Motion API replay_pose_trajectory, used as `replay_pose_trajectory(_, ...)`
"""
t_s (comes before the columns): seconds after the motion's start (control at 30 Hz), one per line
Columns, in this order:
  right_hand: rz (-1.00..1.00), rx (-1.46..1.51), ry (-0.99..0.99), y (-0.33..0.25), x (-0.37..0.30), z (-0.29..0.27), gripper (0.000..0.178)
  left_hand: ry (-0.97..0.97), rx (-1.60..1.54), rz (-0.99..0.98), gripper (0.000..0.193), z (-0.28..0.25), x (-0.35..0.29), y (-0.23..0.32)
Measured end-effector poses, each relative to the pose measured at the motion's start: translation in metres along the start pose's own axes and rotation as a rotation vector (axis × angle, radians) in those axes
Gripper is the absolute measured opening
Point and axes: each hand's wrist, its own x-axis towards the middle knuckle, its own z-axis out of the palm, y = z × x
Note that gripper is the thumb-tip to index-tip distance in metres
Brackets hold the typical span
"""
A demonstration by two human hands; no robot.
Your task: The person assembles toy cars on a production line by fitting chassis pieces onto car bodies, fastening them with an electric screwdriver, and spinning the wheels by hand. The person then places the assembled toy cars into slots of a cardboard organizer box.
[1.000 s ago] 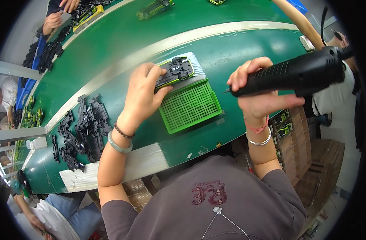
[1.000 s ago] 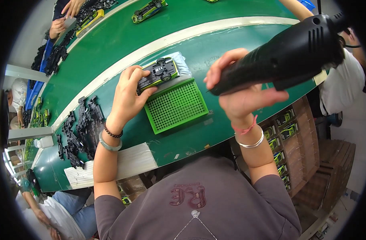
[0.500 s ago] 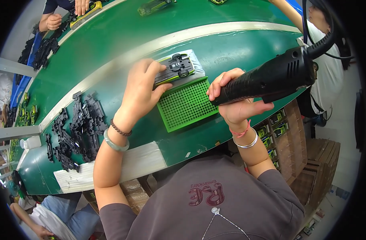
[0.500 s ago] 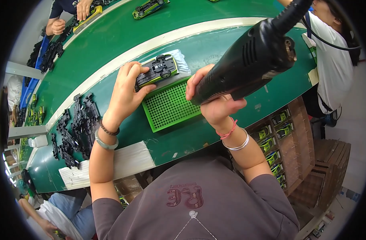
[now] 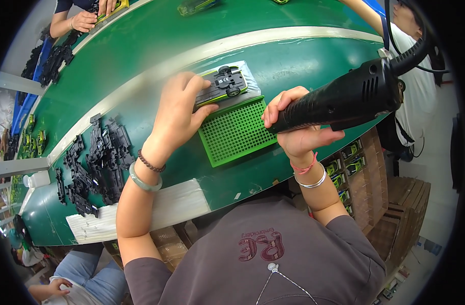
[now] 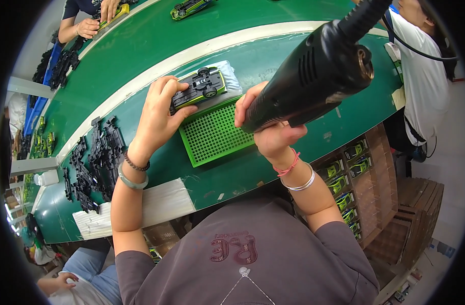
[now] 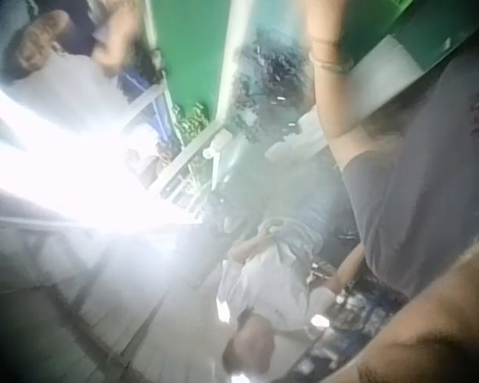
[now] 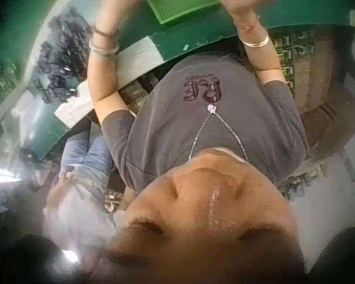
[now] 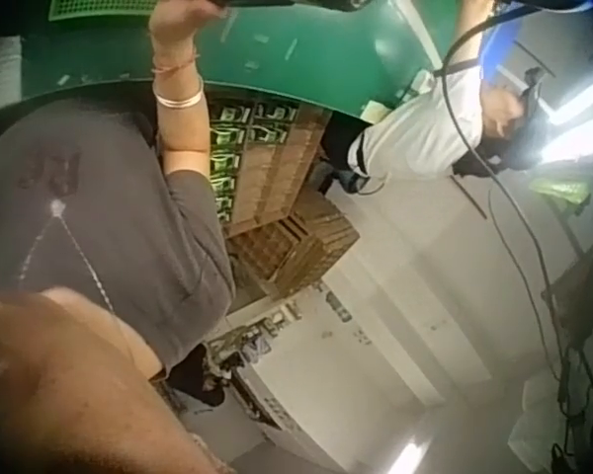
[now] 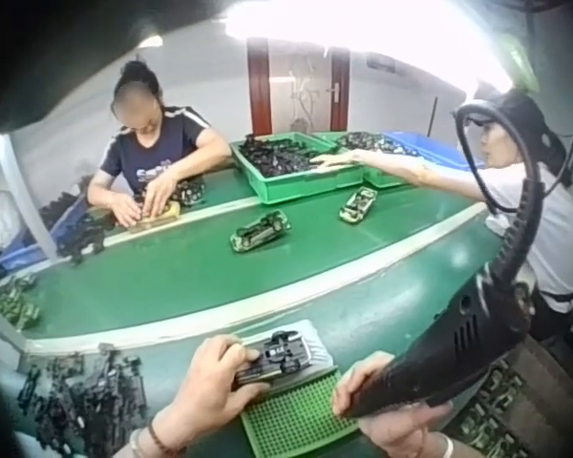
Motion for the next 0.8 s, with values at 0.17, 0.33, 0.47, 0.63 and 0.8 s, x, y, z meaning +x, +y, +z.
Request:
replay_pose_trajectory(0.17, 0.001, 0.002, -0.004, 0.006, -0.003, 0.002, 0.105, 0.011, -0.002, 0.013, 0.039, 0.001, 0.0, -0.001)
replay_pose_trajectory(0.33, 0.021, -0.011, 0.008, 0.001, -0.001, 0.009, 0.103, 0.018, -0.064, 0.086, 0.04, -0.005, -0.002, -0.005)
replay_pose_trajectory(0.47, -0.02, -0.041, -0.021, -0.014, 0.014, 0.006, 0.103, -0.002, -0.098, 0.11, 0.039, -0.01, -0.001, -0.01)
replay_pose_trajectory(0.63, -0.262, 0.183, -0.073, -0.031, 0.066, 0.026, 0.104, -0.021, -0.066, 0.098, 0.041, -0.011, -0.001, -0.005)
replay_pose_trajectory(0.8, -0.197, -0.126, -0.036, -0.021, 0.095, 0.044, 0.101, -0.006, -0.031, 0.105, 0.043, -0.008, -0.002, -0.007)
